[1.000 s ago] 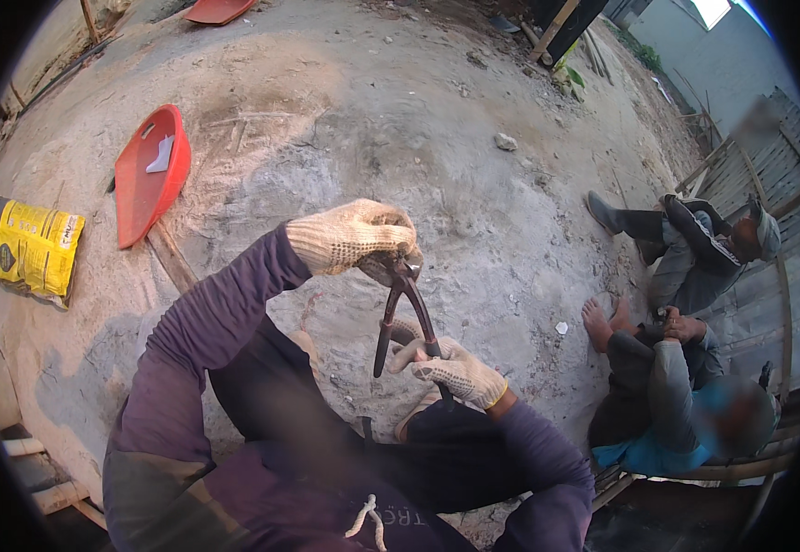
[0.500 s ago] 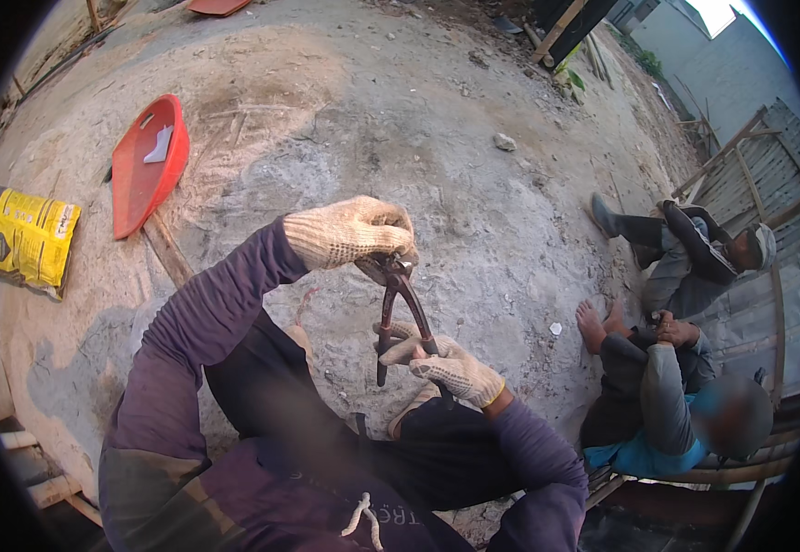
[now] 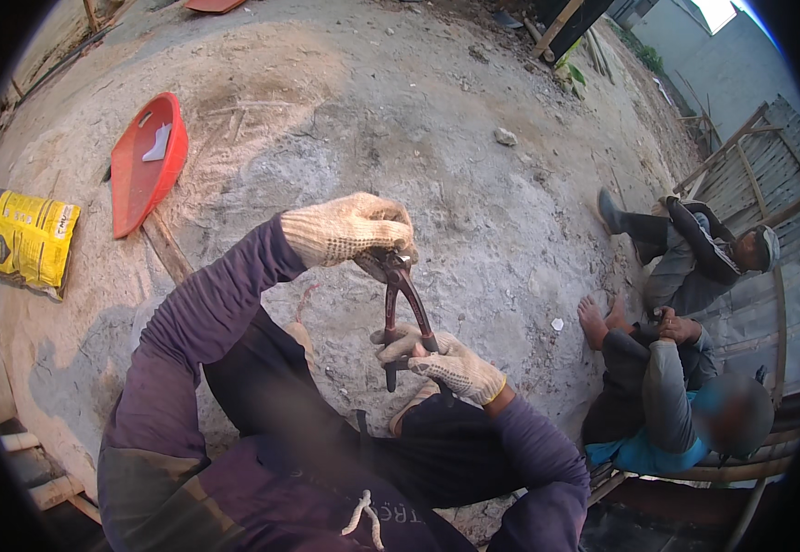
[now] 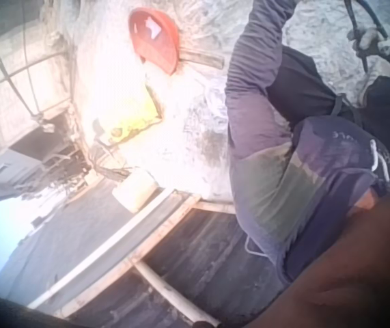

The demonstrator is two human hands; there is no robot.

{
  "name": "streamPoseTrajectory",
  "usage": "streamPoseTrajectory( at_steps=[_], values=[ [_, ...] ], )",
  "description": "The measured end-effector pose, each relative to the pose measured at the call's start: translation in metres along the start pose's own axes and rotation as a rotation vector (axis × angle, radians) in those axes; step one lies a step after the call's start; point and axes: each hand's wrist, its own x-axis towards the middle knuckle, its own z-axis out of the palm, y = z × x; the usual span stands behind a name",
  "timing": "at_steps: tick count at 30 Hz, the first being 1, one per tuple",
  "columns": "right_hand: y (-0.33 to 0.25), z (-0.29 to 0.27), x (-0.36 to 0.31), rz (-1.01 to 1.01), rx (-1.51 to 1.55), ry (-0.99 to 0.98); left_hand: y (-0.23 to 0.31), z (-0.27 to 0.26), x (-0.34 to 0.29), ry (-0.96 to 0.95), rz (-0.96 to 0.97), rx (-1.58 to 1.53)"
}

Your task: The person holds a pair of pliers and uses a thin wire to wrap and secure the joint of the tool while sitting on the ground.

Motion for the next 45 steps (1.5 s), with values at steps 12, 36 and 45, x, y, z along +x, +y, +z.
streamPoseTrajectory(
  at_steps=[12, 36, 45],
  values=[
    [0.005, -0.003, 0.003, -0.042, 0.117, -0.042, 0.005, 0.002, -0.002, -0.01, 0.007, -0.075],
    [-0.008, 0.01, 0.005, 0.051, -0.012, 0.156, 0.003, 0.004, -0.001, 0.068, -0.037, -0.095],
    [-0.008, 0.005, 0.004, -0.026, -0.057, 0.154, -0.009, 0.006, 0.005, 0.125, 0.041, -0.175]
  ],
)
